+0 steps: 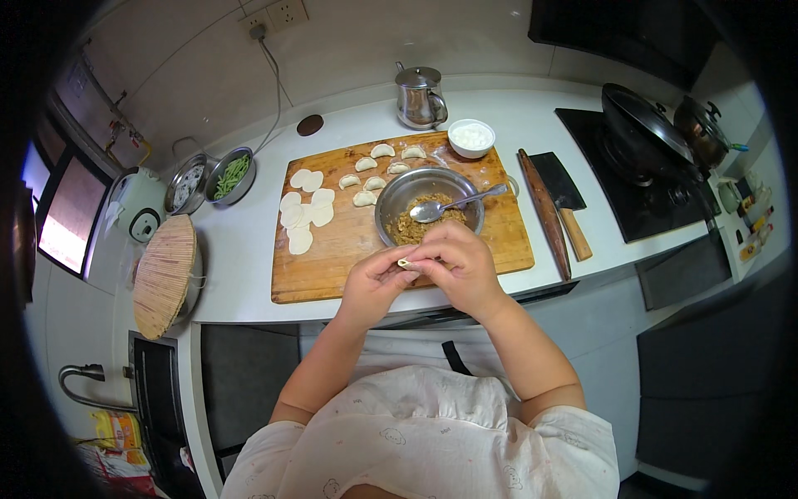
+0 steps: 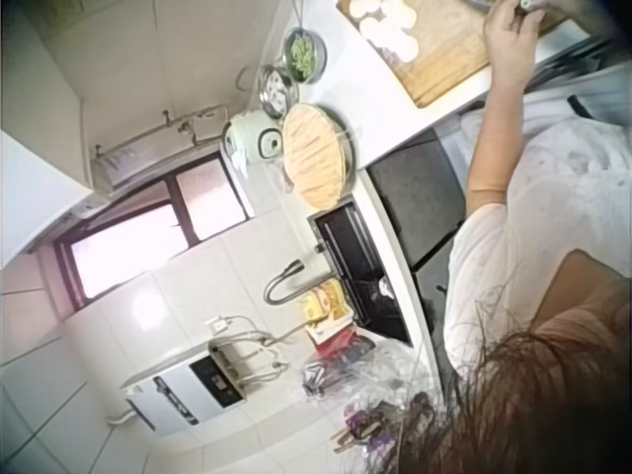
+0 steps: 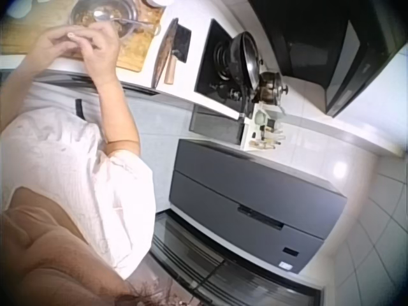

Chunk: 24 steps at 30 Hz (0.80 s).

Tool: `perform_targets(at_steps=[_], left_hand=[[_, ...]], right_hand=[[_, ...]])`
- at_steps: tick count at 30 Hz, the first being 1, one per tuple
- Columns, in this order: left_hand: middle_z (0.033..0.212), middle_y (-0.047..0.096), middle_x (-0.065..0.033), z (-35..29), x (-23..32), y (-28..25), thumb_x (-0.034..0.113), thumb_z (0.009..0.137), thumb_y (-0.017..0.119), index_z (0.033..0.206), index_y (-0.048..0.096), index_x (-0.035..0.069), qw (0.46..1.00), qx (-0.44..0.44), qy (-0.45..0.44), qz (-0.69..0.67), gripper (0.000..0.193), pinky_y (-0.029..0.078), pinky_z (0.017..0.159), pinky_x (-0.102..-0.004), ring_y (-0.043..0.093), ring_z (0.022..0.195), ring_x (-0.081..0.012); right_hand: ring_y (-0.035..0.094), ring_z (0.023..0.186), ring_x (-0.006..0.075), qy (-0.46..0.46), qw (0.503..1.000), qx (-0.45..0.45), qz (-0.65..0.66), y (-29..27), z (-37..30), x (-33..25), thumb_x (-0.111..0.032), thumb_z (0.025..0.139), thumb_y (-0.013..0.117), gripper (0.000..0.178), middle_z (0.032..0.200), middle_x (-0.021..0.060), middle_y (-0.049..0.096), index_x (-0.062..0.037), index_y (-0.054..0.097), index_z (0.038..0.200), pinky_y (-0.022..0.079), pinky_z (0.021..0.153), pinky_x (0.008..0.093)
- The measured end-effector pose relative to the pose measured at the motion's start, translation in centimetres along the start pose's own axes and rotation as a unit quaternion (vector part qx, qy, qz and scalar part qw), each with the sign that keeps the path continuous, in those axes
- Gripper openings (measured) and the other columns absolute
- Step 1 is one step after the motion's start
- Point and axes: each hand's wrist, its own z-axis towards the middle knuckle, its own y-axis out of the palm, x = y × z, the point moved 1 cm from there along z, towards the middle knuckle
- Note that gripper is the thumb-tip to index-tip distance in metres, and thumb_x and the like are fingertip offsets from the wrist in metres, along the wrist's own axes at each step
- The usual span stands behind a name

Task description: The person assembles dumplings by placing a spoonful of filling onto round dough wrappers and folding them shut. The completed dumplings are placed on a wooden cutting board next to a pile of unused wrappers.

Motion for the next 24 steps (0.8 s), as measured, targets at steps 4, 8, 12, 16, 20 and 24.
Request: perform_targets(at_steps=[4,8,12,16,20,24], left_hand=[[0.105,0.058,-0.0049,0.0,0.5,0.2,0.002,0.086,0.057,0.119,0.051,-0.002,0.999,0.0,-0.021,-0.027,0.034,0.047,0.078,-0.0227,0.055,0.092,-0.0094],[0.1,0.059,-0.0034,0.0,0.1,-0.1,0.004,0.086,0.058,0.114,0.054,-0.002,0.999,-0.006,-0.019,-0.031,0.028,0.047,0.077,-0.0225,0.055,0.089,-0.009],[0.098,0.058,-0.0031,0.1,0.3,-0.2,0.002,0.086,0.057,0.109,0.057,-0.001,0.999,-0.019,-0.025,0.03,0.024,0.047,0.075,-0.0225,0.055,0.088,-0.0088],[0.098,0.058,-0.0038,0.0,0.9,0.1,0.001,0.086,0.056,0.109,0.057,-0.002,0.997,-0.027,-0.026,0.065,0.024,0.047,0.078,-0.0233,0.056,0.091,-0.01],[0.102,0.059,-0.0054,-0.1,0.1,0.2,0.001,0.085,0.056,0.111,0.055,-0.004,0.992,-0.023,-0.11,-0.064,0.026,0.046,0.081,-0.0245,0.056,0.094,-0.0111],[0.103,0.059,-0.0059,0.1,0.0,0.2,0.001,0.086,0.055,0.113,0.054,-0.005,0.981,-0.021,-0.15,-0.12,0.028,0.046,0.08,-0.0243,0.056,0.093,-0.0108]], right_hand=[[0.056,0.072,0.0201,-0.029,0.999,0.005,-0.028,-0.2,-0.1,0.1,-0.002,0.068,0.07,0.013,0.078,0.0071,0.057,-0.0046,0.066,0.081,0.045,0.063,0.0288],[0.056,0.072,0.0202,-0.036,0.998,0.008,-0.055,-0.3,-0.1,-0.1,-0.004,0.068,0.071,0.019,0.077,0.0068,0.057,-0.0047,0.067,0.086,0.045,0.062,0.0289],[0.056,0.072,0.0203,-0.044,0.997,-0.015,-0.056,-0.4,0.1,-0.1,-0.004,0.067,0.071,0.021,0.077,0.0067,0.058,-0.0047,0.068,0.088,0.045,0.062,0.029],[0.056,0.071,0.0216,-0.027,0.999,-0.023,-0.04,-0.3,-0.1,0.3,-0.005,0.069,0.07,0.014,0.077,0.0072,0.057,-0.0041,0.066,0.082,0.045,0.062,0.03],[0.056,0.071,0.0232,-0.031,0.997,-0.02,-0.062,-0.2,0.2,0.2,-0.005,0.071,0.068,0.007,0.076,0.008,0.056,-0.0037,0.063,0.076,0.045,0.062,0.0313],[0.056,0.072,0.0235,-0.062,0.994,-0.026,-0.09,-0.4,0.2,0.7,-0.005,0.072,0.067,0.012,0.077,0.0083,0.057,-0.0036,0.066,0.083,0.045,0.063,0.0313]])
